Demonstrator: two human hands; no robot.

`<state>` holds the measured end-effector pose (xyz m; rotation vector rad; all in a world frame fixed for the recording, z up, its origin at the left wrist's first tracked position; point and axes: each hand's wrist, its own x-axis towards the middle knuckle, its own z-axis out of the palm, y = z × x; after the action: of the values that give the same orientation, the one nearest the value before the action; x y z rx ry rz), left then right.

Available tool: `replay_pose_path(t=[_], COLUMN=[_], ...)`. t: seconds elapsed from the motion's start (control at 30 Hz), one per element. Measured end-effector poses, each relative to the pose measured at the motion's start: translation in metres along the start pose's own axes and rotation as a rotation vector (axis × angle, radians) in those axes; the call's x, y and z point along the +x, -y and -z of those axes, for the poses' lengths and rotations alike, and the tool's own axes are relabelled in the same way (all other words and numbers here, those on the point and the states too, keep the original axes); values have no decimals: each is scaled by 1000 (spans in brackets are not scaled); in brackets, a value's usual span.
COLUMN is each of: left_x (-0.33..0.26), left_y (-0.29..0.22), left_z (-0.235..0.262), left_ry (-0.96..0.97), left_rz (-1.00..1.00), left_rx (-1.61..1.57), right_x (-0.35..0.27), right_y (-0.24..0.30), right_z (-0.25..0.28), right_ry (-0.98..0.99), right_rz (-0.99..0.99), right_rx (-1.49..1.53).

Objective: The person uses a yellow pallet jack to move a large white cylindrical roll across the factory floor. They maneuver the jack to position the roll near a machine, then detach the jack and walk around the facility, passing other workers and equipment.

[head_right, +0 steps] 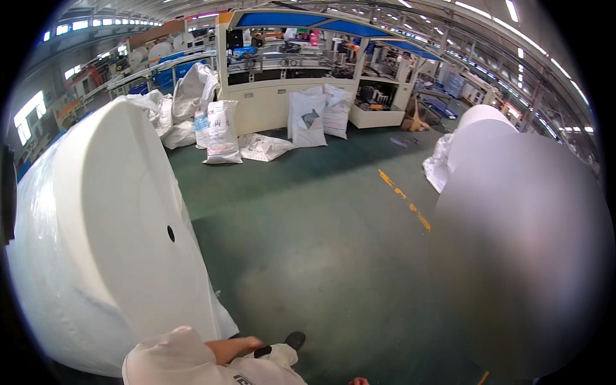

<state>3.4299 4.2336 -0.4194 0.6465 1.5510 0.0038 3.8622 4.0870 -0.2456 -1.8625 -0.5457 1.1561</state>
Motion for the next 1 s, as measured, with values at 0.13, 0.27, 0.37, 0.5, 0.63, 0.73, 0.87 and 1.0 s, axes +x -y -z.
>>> replay_pose_path(t=[0.13,0.27,0.37,0.5,0.63,0.73,0.87,1.0], left_x=[25,39,108,236,244,234,282,358], left_y=[-323,-573,-679,-680,-697,-685,-773,-982], left_z=[-24,-45,-57,-40,-33,-28,-55,-45], left_ry=[-19,66,34,-185,-6,136,-159,-10], left_rz=[-729,-800,-816,-509,36,-174,413,324], left_rx=[559,331,249,617,709,188,-190,-138], right_x=[98,230,361,536,711,883,1093,1240], right_y=[4,34,93,194,283,355,564,676], right_z=[41,40,35,47,65,93,35,11], right_ry=[1,-92,-47,52,51,128,48,-62], right_rz=[-279,-436,-450,-413,-342,-77,-9,-27], right_rx=[-4,94,-1,-165,-279,-366,-405,-27])
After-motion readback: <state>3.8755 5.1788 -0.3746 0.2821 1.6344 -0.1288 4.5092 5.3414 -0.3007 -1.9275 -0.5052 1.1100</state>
